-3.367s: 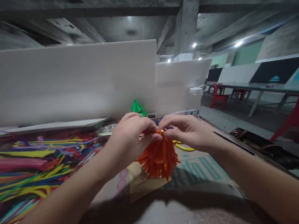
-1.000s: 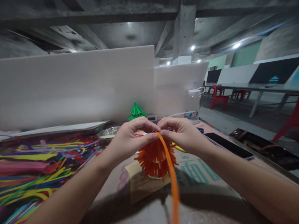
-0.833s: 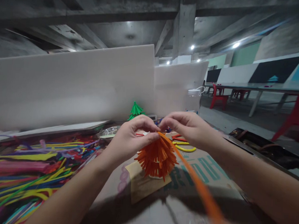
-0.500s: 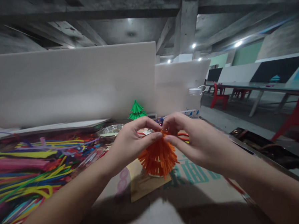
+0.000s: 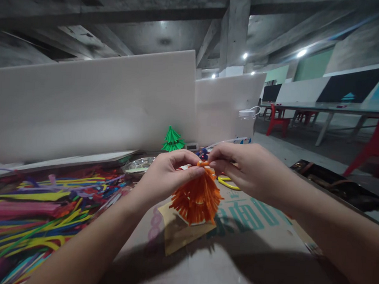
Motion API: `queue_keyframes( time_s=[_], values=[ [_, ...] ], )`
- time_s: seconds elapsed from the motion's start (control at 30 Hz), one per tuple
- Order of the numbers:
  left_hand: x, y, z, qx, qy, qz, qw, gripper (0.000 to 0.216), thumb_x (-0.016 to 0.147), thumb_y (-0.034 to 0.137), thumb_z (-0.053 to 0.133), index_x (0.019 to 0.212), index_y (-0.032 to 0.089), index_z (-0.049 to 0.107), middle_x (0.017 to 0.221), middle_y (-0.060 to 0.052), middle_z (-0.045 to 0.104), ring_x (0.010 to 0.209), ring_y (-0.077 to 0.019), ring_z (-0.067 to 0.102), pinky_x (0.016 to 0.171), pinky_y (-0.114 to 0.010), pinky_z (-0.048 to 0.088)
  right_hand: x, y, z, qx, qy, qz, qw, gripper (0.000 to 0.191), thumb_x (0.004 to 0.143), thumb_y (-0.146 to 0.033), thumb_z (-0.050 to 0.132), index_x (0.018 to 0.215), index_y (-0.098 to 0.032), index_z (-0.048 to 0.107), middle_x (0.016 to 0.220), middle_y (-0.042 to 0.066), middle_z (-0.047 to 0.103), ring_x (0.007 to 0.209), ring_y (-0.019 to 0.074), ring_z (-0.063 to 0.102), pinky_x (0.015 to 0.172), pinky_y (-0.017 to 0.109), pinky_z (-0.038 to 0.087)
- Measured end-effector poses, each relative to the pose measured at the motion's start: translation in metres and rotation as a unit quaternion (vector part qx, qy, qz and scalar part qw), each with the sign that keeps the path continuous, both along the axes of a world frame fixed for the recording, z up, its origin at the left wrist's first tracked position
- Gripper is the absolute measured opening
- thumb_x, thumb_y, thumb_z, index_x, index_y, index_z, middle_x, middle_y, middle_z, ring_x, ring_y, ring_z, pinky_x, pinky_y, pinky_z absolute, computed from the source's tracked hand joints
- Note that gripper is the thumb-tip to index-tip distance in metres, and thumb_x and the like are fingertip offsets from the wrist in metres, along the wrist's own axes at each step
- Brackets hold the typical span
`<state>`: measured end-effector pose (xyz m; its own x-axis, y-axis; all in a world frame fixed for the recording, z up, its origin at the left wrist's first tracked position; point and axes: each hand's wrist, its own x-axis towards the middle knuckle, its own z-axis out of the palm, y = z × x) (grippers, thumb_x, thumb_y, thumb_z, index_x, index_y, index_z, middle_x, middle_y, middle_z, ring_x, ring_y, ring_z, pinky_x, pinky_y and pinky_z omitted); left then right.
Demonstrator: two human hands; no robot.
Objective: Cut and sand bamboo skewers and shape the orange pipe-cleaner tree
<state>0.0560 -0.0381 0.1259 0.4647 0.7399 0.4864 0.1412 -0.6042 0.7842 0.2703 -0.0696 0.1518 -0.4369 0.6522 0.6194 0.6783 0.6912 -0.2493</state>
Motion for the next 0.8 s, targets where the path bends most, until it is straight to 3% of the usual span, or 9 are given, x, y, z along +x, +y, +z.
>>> queue_keyframes(
  time_s=[0.13,0.23,0.37,0.6,0.8],
  values=[
    [0.001,-0.005,0.002,-0.011,-0.015,-0.018,1.0,0.015,0.084,0.031,0.075,0.085,0.017,0.072,0.092,-0.005,0.07,0.085,-0.0158,0.064,0.077,-0.025,0.05,0.002,0.009,0.005,-0.066,-0.007,0.031,0.997,0.012,0.088,-0.018,0.058,0.081,-0.021,0.067,0.073,-0.001,0.072,0.064,0.0137,0.063,0.056,0.024,0.039],
    [0.002,-0.008,0.004,-0.018,-0.015,-0.018,1.0,0.012,0.082,0.027,0.076,0.08,0.016,0.072,0.089,-0.004,0.068,0.082,-0.0146,0.062,0.074,-0.025,0.049,0.001,0.014,0.003,-0.059,0.021,0.027,0.998,0.013,0.087,-0.015,0.058,0.083,-0.021,0.068,0.072,-0.002,0.072,0.064,0.0129,0.064,0.058,0.023,0.04],
    [0.004,-0.007,0.005,-0.077,-0.035,-0.061,0.995,0.015,0.079,0.028,0.079,0.076,0.015,0.072,0.086,-0.003,0.066,0.079,-0.0133,0.061,0.072,-0.024,0.048,-0.005,0.019,-0.008,0.008,0.05,0.022,0.998,0.012,0.091,-0.019,0.058,0.09,-0.021,0.07,0.078,-0.001,0.075,0.069,0.0132,0.065,0.062,0.024,0.042],
    [0.005,0.0,-0.004,-0.146,-0.064,-0.124,0.979,0.03,0.074,0.041,0.085,0.072,0.015,0.071,0.08,0.0,0.062,0.071,-0.0108,0.056,0.067,-0.022,0.043,-0.013,0.02,-0.017,0.158,0.095,0.113,0.976,0.017,0.091,-0.009,0.06,0.084,-0.018,0.072,0.088,0.004,0.072,0.084,0.0155,0.065,0.078,0.029,0.048],
    [0.007,0.001,-0.011,-0.196,-0.087,-0.136,0.967,0.029,0.075,0.042,0.085,0.082,0.017,0.073,0.082,0.001,0.065,0.08,-0.0112,0.059,0.076,-0.022,0.044,-0.013,0.016,-0.016,0.262,0.054,0.088,0.96,0.021,0.093,-0.009,0.057,0.087,-0.02,0.073,0.085,0.005,0.068,0.085,0.0186,0.06,0.082,0.036,0.047]
  ],
)
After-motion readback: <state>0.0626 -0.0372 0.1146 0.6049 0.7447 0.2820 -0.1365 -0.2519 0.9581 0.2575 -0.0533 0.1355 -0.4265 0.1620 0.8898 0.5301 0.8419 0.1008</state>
